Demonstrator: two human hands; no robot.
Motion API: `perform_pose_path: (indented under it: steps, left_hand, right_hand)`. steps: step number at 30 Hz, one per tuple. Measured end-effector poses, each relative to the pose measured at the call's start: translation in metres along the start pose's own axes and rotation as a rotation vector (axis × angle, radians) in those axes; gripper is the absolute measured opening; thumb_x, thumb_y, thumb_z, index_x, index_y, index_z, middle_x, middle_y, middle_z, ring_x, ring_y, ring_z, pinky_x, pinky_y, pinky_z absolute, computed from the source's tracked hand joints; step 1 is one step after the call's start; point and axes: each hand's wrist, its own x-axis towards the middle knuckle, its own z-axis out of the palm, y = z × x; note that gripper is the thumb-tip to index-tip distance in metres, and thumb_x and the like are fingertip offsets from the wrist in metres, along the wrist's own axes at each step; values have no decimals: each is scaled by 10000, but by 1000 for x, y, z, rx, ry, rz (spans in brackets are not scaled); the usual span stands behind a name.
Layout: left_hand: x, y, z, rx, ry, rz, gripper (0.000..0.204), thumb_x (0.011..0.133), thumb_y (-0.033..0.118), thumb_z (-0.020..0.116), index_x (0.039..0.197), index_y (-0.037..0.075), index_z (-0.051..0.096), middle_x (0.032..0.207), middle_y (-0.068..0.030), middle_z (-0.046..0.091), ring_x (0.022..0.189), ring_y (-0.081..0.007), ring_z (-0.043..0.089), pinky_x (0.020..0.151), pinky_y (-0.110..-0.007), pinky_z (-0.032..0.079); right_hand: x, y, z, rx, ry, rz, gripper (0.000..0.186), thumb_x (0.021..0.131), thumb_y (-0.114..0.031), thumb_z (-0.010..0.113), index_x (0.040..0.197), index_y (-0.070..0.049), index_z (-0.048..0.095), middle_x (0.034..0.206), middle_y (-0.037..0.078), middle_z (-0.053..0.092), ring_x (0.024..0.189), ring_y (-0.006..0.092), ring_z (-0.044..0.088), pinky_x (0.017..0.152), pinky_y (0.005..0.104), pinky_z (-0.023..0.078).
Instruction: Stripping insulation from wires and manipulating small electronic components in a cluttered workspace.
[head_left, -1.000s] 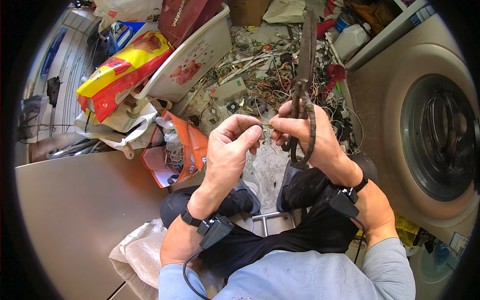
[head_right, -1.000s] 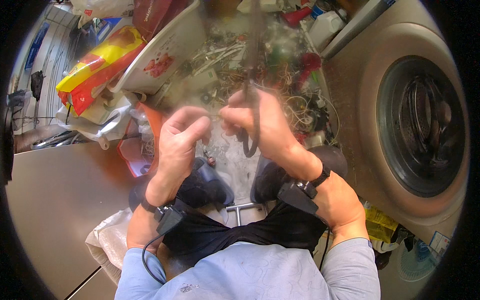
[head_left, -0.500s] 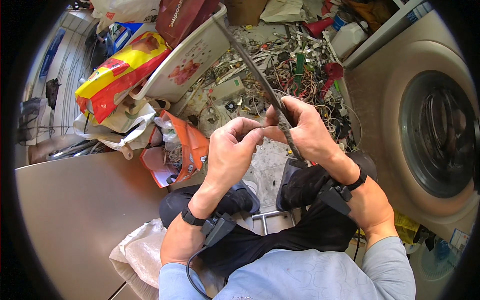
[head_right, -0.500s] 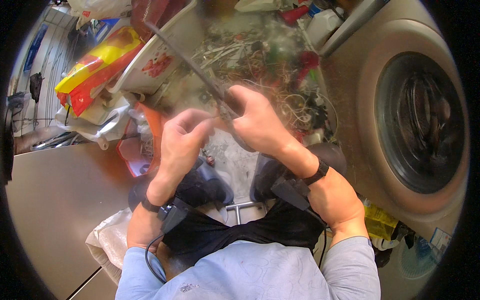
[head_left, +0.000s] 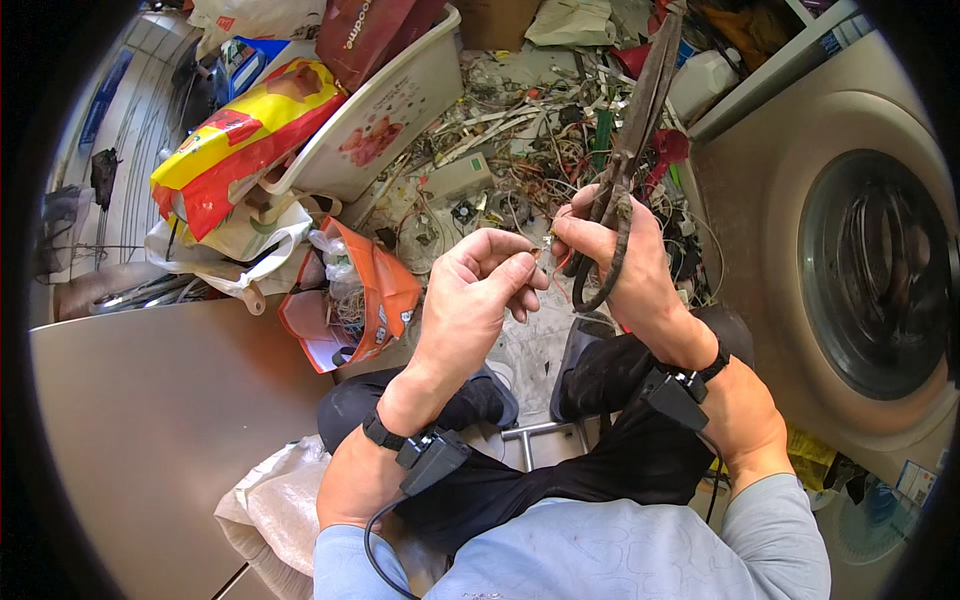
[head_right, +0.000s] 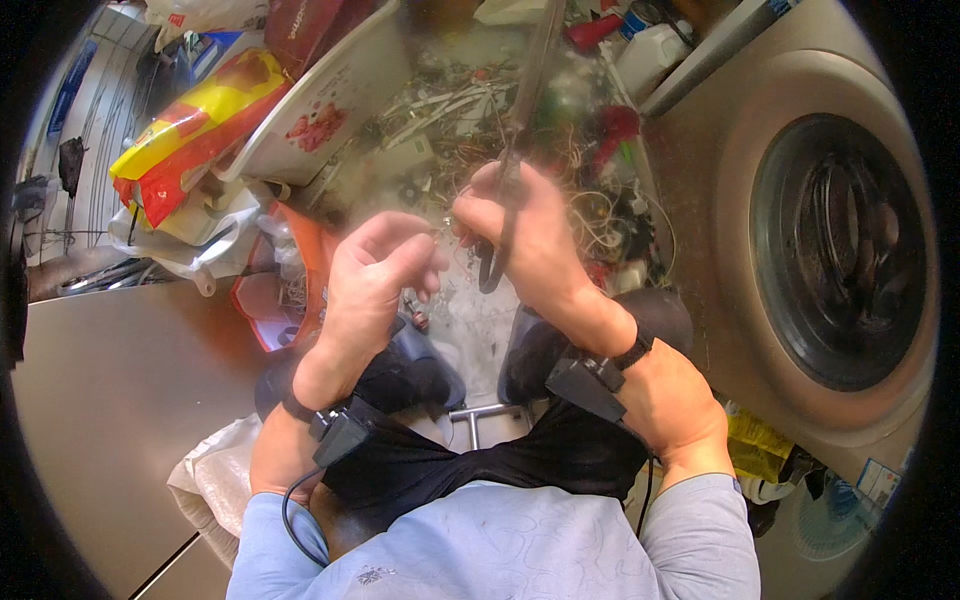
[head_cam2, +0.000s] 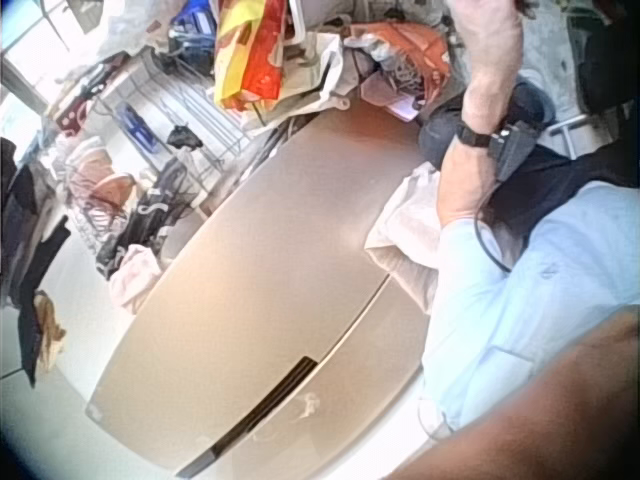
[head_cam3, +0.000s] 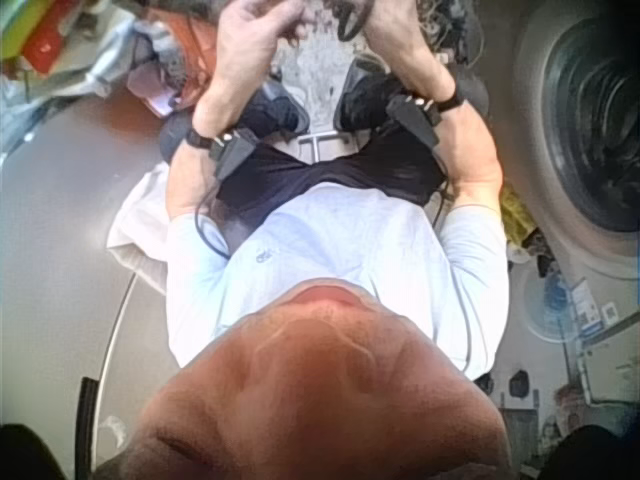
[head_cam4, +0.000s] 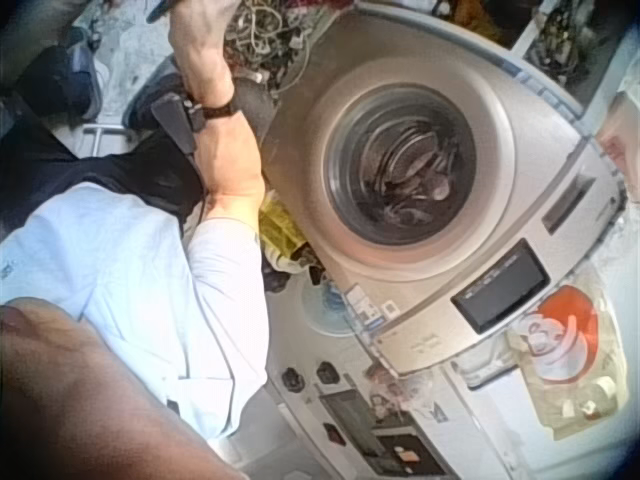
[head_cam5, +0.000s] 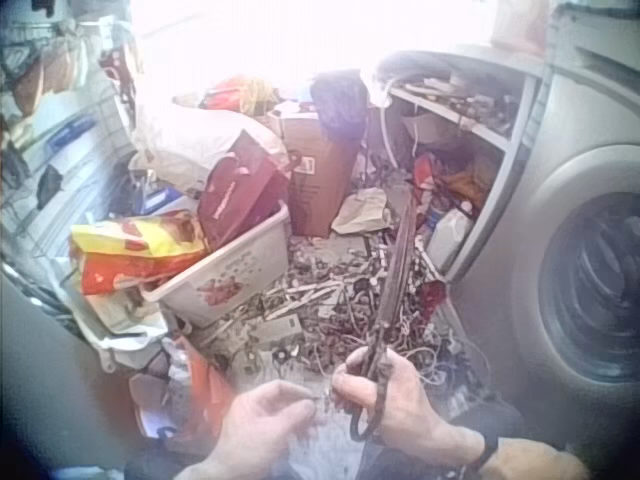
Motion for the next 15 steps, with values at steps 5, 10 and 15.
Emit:
perform_pose_path:
  steps: [5,10,15]
  left_hand:
    - [-1,0,-1,-48,4,-44,194,994,146,699,1112,3,641,849,-101,724,640,-134,656,567,-249,512]
    - [0,-2,-3,-37,12,-70,185,966,143,715,1089,25,642,803,-91,700,579,-138,615,520,-255,479]
    - [-2,3,5,89,31,-76,137,965,112,675,1073,32,649,768,-74,683,531,-119,580,481,-254,460]
  right_hand:
    - [3,-2,-4,-41,-47,5,242,927,-157,718,1042,26,608,844,83,673,739,155,672,676,290,537]
    - [5,-6,-4,-116,-117,68,260,932,-187,727,1039,29,630,839,79,677,748,151,685,650,284,548]
    - [6,-6,-5,-89,-151,46,243,888,-145,765,1022,15,641,810,60,663,681,121,642,611,277,522]
